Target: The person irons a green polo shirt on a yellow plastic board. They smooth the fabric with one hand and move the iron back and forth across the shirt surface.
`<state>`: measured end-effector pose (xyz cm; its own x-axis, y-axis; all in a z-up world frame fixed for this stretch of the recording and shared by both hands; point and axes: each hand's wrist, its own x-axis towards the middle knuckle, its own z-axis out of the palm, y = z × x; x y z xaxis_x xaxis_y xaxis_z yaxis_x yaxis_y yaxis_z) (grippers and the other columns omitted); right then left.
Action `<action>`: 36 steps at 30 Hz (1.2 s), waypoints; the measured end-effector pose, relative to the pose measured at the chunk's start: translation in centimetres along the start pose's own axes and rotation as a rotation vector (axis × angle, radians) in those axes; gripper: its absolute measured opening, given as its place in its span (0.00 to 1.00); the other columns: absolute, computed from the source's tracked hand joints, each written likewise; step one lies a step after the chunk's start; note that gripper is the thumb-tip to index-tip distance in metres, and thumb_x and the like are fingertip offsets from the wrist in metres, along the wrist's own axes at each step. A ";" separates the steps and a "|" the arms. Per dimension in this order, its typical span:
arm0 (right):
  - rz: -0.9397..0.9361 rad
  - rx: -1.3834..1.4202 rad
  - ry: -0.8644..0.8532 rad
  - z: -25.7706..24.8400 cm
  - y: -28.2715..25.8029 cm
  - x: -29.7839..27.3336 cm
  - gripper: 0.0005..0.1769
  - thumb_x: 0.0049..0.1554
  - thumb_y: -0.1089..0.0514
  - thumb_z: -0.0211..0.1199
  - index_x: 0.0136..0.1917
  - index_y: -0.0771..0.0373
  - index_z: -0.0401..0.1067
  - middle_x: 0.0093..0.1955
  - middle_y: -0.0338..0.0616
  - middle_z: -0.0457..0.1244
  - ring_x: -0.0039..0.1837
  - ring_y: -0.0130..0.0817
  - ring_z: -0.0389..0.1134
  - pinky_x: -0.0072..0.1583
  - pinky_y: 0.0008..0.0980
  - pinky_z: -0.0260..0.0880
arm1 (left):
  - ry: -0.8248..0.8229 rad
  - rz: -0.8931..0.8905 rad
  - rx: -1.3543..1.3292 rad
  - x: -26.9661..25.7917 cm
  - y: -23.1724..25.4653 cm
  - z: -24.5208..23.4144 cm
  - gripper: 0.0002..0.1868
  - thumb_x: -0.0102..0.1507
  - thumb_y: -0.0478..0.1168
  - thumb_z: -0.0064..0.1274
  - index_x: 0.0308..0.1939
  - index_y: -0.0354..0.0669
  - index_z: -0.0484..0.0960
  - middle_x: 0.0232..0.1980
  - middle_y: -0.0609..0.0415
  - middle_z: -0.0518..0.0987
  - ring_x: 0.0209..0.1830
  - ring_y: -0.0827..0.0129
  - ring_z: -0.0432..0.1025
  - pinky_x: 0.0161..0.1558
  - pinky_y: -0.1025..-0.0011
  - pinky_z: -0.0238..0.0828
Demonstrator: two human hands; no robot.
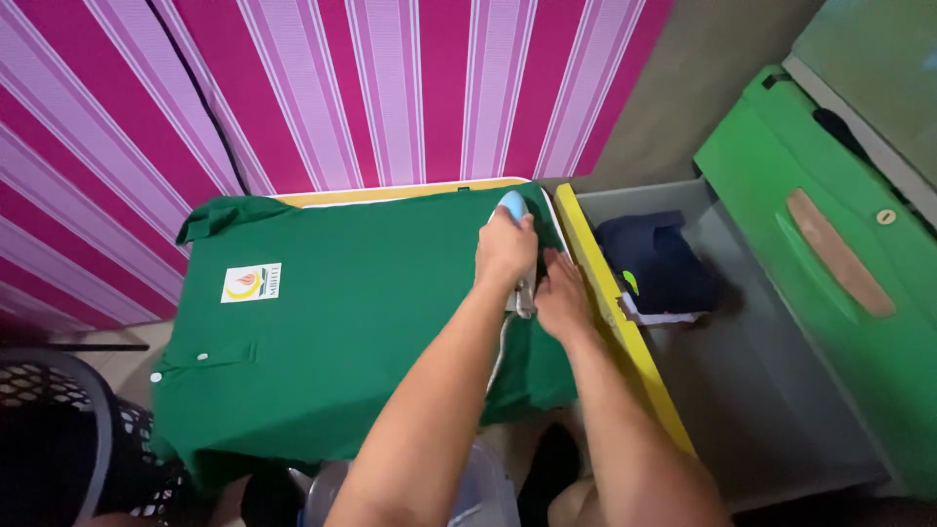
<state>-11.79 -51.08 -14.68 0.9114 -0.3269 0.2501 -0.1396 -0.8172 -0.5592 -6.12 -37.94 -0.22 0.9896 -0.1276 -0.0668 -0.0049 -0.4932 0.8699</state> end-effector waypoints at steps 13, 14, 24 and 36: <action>0.000 -0.397 -0.130 -1.6 -3.6 -1.1 0.37 0.65 0.41 0.42 0.81 0.60 0.49 0.85 0.50 0.42 0.85 0.44 0.38 0.80 0.42 0.34 | 0.180 0.183 0.262 6.5 -14.6 -15.9 0.22 0.64 0.53 0.55 0.46 0.34 0.81 0.44 0.33 0.82 0.47 0.38 0.76 0.48 0.47 0.73; 0.004 -0.406 -0.138 -1.7 -3.6 -1.1 0.37 0.66 0.41 0.41 0.81 0.60 0.48 0.85 0.50 0.41 0.84 0.44 0.38 0.79 0.42 0.33 | 0.130 0.080 0.206 5.5 -14.5 -18.5 0.22 0.65 0.53 0.54 0.49 0.37 0.81 0.43 0.35 0.83 0.43 0.41 0.80 0.47 0.51 0.75; 0.017 -0.371 -0.113 -1.9 -4.1 -1.6 0.36 0.65 0.42 0.41 0.81 0.59 0.49 0.85 0.48 0.42 0.84 0.42 0.38 0.80 0.42 0.33 | 0.235 -0.058 0.139 2.0 -21.1 -35.3 0.21 0.67 0.49 0.53 0.59 0.38 0.80 0.31 0.46 0.83 0.29 0.61 0.79 0.36 0.61 0.74; -0.080 -0.302 0.030 -2.4 -4.7 -2.5 0.34 0.64 0.48 0.51 0.78 0.66 0.56 0.81 0.55 0.49 0.82 0.50 0.45 0.79 0.45 0.43 | 0.486 -0.194 0.053 0.6 -19.7 -35.2 0.20 0.68 0.49 0.52 0.53 0.34 0.81 0.32 0.49 0.82 0.29 0.62 0.79 0.30 0.58 0.74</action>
<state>-14.36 -47.58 -10.79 0.9129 -0.2657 0.3098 -0.1805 -0.9436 -0.2774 -0.38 2.03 -0.21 0.9255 0.3782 0.0217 0.1899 -0.5127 0.8373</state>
